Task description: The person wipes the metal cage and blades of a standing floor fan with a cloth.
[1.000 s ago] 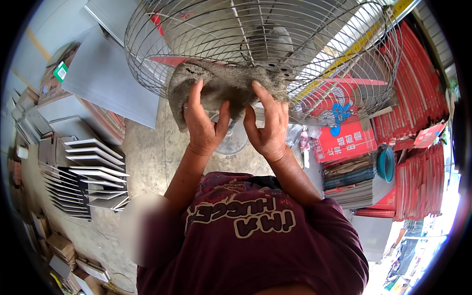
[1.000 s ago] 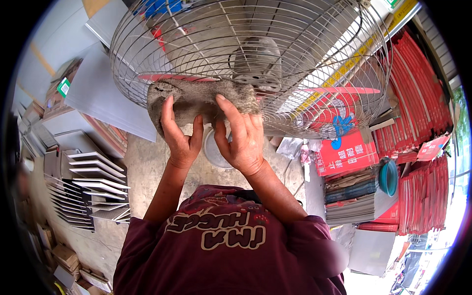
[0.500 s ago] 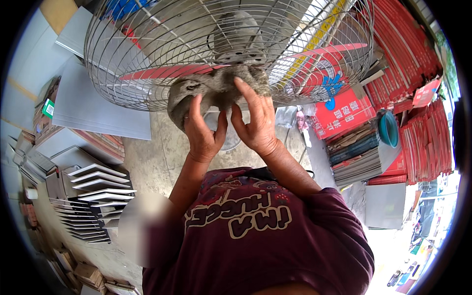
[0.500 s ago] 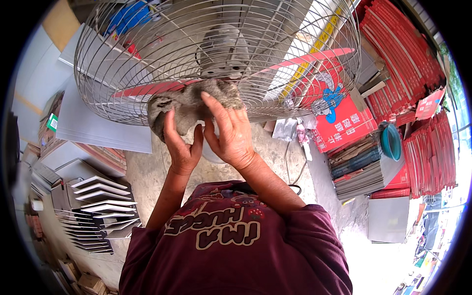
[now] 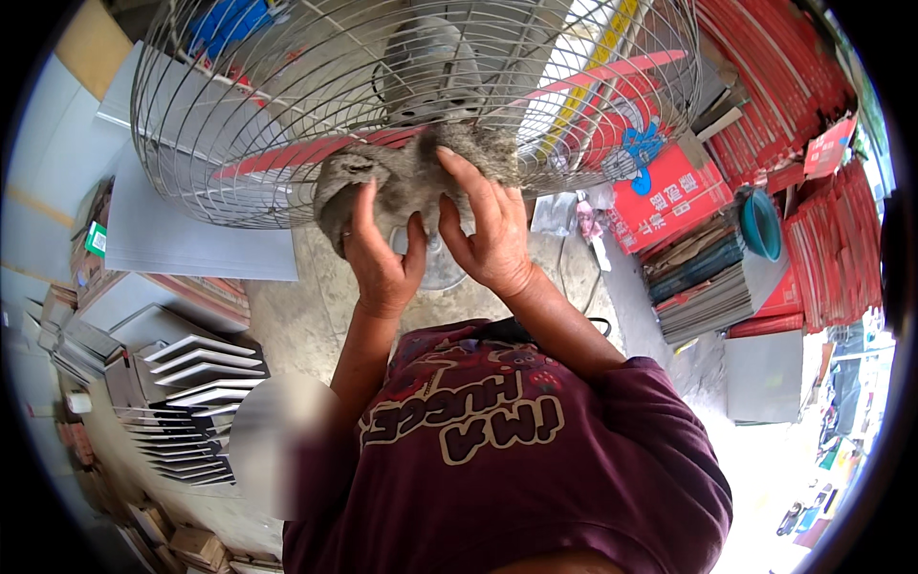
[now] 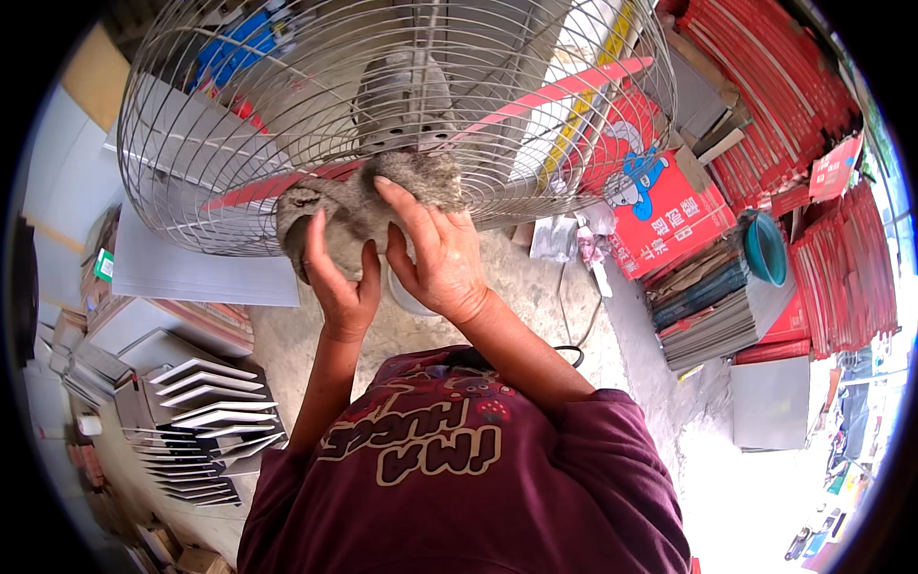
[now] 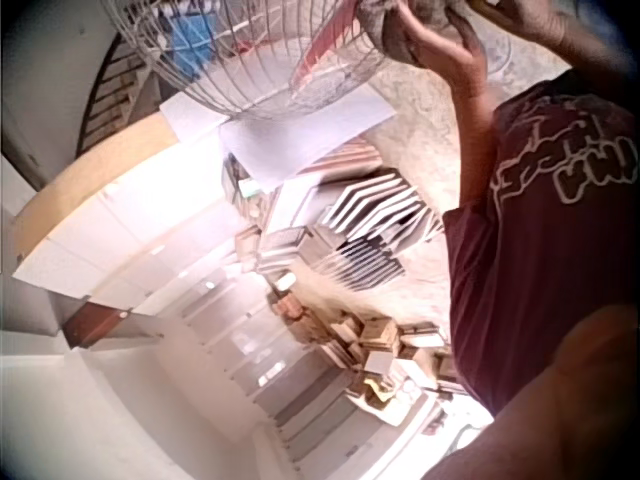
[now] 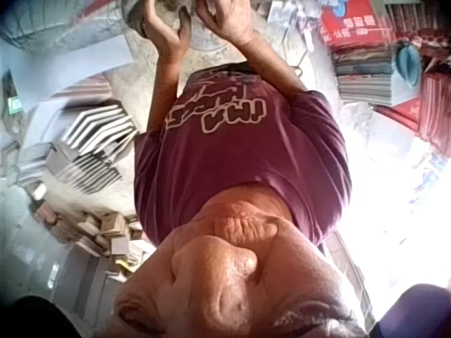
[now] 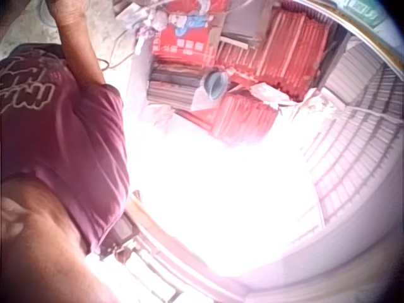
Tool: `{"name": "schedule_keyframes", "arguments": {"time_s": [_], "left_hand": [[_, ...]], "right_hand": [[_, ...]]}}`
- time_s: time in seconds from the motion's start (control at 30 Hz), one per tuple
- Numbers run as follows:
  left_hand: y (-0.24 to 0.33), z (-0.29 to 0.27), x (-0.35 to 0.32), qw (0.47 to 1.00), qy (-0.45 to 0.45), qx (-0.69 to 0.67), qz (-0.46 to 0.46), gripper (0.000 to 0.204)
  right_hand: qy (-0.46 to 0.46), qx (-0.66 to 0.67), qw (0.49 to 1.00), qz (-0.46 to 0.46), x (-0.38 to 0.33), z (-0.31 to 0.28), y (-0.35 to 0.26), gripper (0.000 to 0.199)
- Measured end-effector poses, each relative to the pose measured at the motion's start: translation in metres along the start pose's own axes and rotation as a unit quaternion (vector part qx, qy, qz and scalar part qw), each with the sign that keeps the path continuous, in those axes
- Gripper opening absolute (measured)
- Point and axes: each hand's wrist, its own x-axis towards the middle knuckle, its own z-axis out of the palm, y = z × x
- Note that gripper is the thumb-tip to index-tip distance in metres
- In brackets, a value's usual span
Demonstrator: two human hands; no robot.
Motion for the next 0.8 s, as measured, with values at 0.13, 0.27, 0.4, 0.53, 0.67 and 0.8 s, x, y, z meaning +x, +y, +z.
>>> {"name": "schedule_keyframes", "arguments": {"time_s": [0.13, 0.27, 0.4, 0.53, 0.67, 0.8], "left_hand": [[0.002, 0.002, 0.001, 1.000, 0.011, 0.015, 0.011, 0.068], [0.013, 0.012, 0.003, 0.999, 0.000, 0.028, 0.028, 0.069], [0.021, 0.030, -0.002, 0.998, -0.032, -0.051, 0.028, 0.070], [0.032, 0.045, 0.005, 0.995, -0.040, -0.076, 0.046, 0.072], [0.045, 0.054, 0.011, 0.991, -0.085, -0.086, 0.048, 0.072], [0.047, 0.055, 0.011, 0.994, -0.058, -0.073, 0.059, 0.072]], "right_hand": [[-0.018, 0.046, 0.998, 0.044, -0.002, -0.005, 0.004, 0.057], [0.022, 0.026, 0.999, 0.024, -0.008, -0.015, 0.018, 0.059], [0.100, 0.025, 0.994, 0.028, -0.011, -0.020, 0.037, 0.060], [0.117, 0.035, 0.990, 0.068, -0.018, -0.030, 0.049, 0.059], [0.144, 0.028, 0.985, 0.091, -0.026, -0.038, 0.059, 0.054], [0.122, 0.021, 0.990, 0.068, -0.024, -0.049, 0.050, 0.053]]}}
